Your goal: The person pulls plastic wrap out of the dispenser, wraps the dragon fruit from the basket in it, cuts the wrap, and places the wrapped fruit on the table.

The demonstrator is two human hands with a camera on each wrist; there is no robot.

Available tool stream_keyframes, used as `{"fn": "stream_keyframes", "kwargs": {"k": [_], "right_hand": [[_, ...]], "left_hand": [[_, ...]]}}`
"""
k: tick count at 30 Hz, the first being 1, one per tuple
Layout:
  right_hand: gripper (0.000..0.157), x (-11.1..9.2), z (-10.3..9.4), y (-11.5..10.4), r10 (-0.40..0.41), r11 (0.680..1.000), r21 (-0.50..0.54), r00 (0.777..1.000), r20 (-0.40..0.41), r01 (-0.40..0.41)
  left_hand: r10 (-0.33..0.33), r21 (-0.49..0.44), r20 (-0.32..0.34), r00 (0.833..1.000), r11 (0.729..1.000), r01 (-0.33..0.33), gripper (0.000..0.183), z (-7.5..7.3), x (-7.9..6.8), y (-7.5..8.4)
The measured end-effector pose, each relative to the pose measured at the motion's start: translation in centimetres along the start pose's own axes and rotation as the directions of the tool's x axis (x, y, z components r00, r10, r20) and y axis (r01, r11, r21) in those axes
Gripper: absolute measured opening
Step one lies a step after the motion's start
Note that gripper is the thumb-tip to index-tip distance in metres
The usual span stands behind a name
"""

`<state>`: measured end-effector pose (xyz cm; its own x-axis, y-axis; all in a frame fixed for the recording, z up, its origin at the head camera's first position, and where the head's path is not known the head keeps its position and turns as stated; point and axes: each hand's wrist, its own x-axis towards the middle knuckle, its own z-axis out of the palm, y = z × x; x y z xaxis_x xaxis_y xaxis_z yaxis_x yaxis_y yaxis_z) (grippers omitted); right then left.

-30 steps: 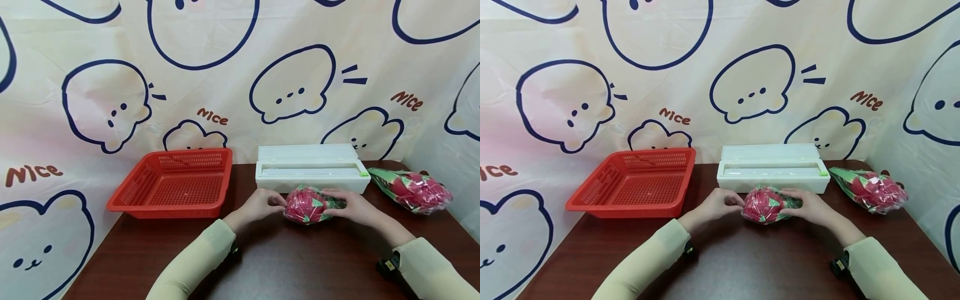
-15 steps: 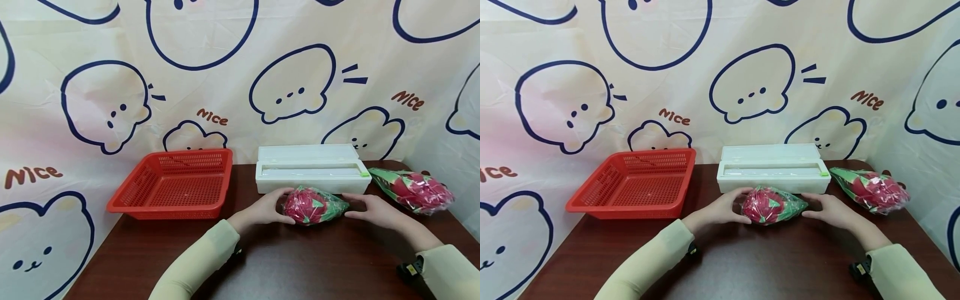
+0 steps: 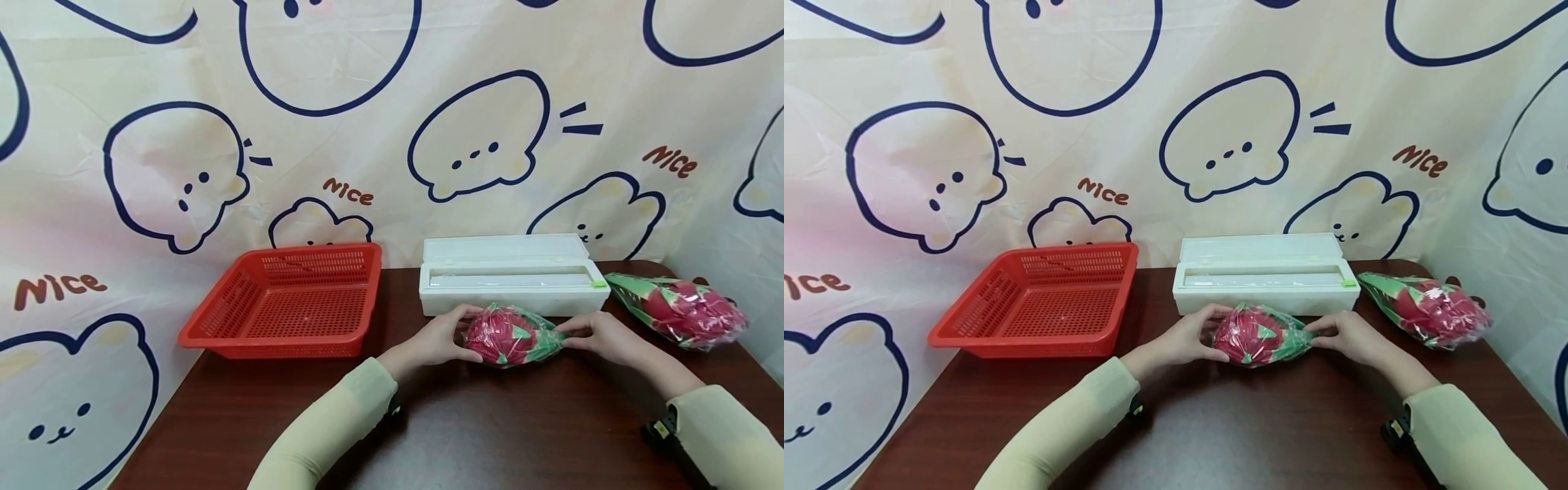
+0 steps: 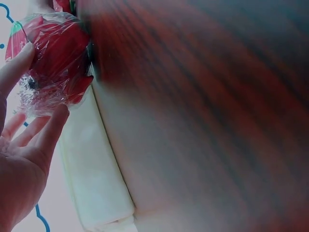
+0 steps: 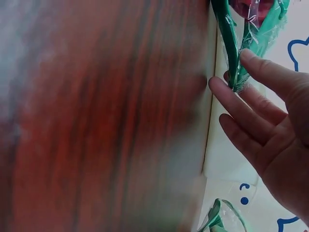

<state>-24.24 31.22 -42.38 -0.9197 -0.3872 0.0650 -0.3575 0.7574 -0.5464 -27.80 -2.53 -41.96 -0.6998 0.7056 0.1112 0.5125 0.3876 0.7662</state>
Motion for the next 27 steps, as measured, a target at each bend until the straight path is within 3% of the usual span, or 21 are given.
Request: {"fn": "stream_keyframes", "kwargs": {"k": [10,16,21,27], "right_hand": [[0.018,-0.1,0.0,0.1,-0.044,0.999,0.027,0.999,0.002,0.044],[0.020,-0.4,-0.2,-0.1,-0.020,0.999,0.045,1.000,0.017,0.020],[0.024,-0.6,-0.2,-0.2,0.001,0.996,0.094,0.999,0.053,-0.006],[0.031,-1.0,-0.3,-0.5,0.031,0.998,0.057,0.998,0.051,-0.034]], "left_hand": [[0.008,-0.090,0.019,1.000,0.996,-0.006,0.074,-0.1,0.0,-0.3],[0.022,-0.171,0.045,0.999,0.985,-0.014,0.070,-0.6,0.1,-0.4],[-0.001,-0.227,0.090,0.996,0.974,0.021,0.070,-0.9,0.1,-0.6],[-0.036,-0.253,0.116,0.993,0.965,0.064,0.067,-1.3,0.2,-0.9]]}}
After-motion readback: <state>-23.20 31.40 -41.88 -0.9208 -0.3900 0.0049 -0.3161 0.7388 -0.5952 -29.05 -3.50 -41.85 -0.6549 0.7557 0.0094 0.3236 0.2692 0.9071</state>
